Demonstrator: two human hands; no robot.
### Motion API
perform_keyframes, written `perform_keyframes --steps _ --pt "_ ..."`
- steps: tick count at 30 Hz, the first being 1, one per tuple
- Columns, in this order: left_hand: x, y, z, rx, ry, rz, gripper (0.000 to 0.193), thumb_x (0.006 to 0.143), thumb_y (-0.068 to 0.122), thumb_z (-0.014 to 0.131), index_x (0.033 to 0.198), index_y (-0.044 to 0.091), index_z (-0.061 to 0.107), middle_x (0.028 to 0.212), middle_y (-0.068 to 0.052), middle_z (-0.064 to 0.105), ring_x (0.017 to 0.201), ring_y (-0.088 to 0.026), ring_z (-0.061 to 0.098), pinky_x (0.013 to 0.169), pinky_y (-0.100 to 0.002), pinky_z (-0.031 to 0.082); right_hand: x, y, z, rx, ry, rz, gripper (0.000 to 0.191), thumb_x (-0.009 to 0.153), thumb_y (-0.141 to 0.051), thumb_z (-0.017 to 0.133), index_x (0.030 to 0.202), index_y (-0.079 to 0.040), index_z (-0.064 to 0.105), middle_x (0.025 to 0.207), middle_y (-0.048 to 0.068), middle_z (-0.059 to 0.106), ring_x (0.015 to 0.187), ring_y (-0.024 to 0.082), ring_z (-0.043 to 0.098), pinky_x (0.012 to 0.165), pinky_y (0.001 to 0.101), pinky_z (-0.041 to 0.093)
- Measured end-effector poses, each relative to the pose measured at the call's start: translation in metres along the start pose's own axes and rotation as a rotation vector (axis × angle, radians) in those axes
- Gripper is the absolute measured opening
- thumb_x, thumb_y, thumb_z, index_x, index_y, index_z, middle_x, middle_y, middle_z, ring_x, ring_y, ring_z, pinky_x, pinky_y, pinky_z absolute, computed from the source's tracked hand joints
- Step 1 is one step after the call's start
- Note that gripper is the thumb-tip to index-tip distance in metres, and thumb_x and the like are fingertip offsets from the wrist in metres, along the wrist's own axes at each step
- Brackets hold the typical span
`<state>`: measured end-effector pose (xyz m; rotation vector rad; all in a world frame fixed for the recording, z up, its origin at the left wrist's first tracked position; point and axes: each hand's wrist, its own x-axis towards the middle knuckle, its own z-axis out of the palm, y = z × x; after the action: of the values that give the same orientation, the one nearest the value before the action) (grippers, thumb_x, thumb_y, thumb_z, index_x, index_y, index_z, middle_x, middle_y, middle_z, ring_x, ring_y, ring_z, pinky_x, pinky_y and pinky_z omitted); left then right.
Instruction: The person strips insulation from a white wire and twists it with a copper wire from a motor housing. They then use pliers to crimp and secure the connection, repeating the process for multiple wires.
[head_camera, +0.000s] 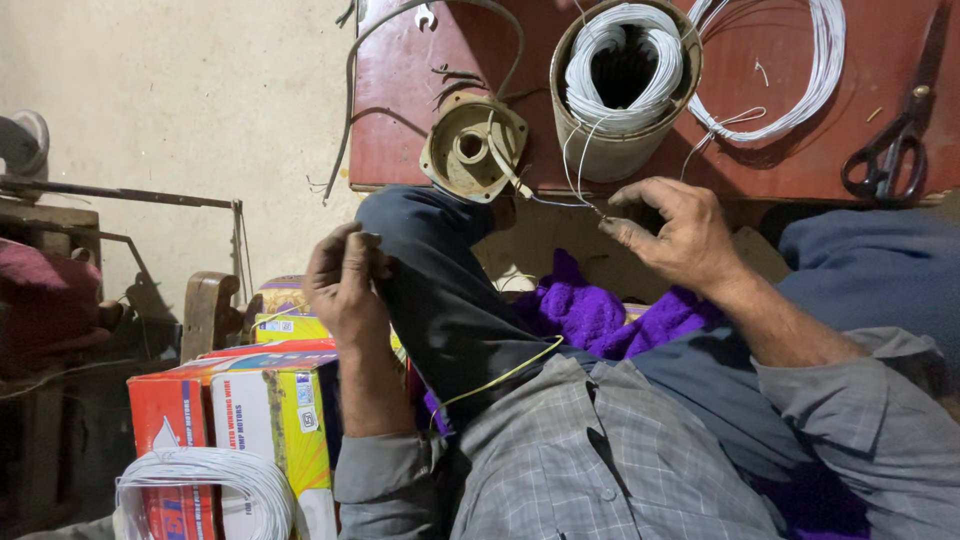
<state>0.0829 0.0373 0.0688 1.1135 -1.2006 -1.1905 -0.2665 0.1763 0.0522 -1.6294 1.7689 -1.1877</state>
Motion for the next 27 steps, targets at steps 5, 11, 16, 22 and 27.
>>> perform_keyframes --steps 5,11,16,22,27 --pt "0.014 0.013 -0.036 -0.241 0.126 0.092 0.036 0.108 0.034 0.058 0.119 0.002 0.068 0.092 -0.012 0.07 0.073 -0.017 0.064 0.063 -0.031 0.051 0.0 0.003 -0.001 -0.062 0.003 -0.003 0.029 0.086 -0.02 0.083 0.106 -0.001 0.073 0.101 0.015 0.074 0.092 0.027 0.075 0.079 0.0368 0.058" --pt "0.024 0.044 -0.101 -0.429 0.354 0.26 0.077 0.1 0.076 0.039 0.136 0.009 0.053 0.097 -0.018 0.066 0.071 -0.021 0.059 0.06 -0.03 0.045 -0.002 0.007 0.001 -0.185 -0.057 -0.054 0.033 0.087 -0.028 0.082 0.107 -0.003 0.072 0.102 0.014 0.073 0.093 0.031 0.072 0.08 0.0398 0.057" --pt "0.019 0.053 -0.149 -0.186 0.748 0.342 0.083 0.087 0.079 0.047 0.141 0.016 0.045 0.124 -0.01 0.056 0.105 -0.023 0.066 0.089 -0.042 0.057 -0.003 0.013 0.007 -0.255 -0.142 -0.029 0.038 0.083 -0.032 0.083 0.106 -0.004 0.072 0.098 0.014 0.073 0.087 0.032 0.071 0.075 0.0411 0.056" --pt "0.006 0.084 -0.216 -0.187 0.698 0.603 0.084 0.086 0.084 0.048 0.132 0.014 0.052 0.124 -0.008 0.059 0.11 -0.024 0.062 0.09 -0.045 0.051 -0.006 0.017 0.011 -0.274 -0.153 -0.048 0.037 0.082 -0.032 0.083 0.106 -0.006 0.073 0.098 0.013 0.073 0.087 0.032 0.071 0.075 0.0414 0.056" --pt "-0.019 0.106 -0.245 -0.115 0.541 0.687 0.077 0.088 0.081 0.05 0.129 0.016 0.055 0.13 -0.004 0.061 0.123 -0.023 0.057 0.092 -0.04 0.042 -0.004 0.016 0.012 -0.288 -0.181 0.012 0.037 0.082 -0.031 0.083 0.107 -0.005 0.073 0.095 0.014 0.073 0.083 0.032 0.072 0.072 0.0411 0.057"
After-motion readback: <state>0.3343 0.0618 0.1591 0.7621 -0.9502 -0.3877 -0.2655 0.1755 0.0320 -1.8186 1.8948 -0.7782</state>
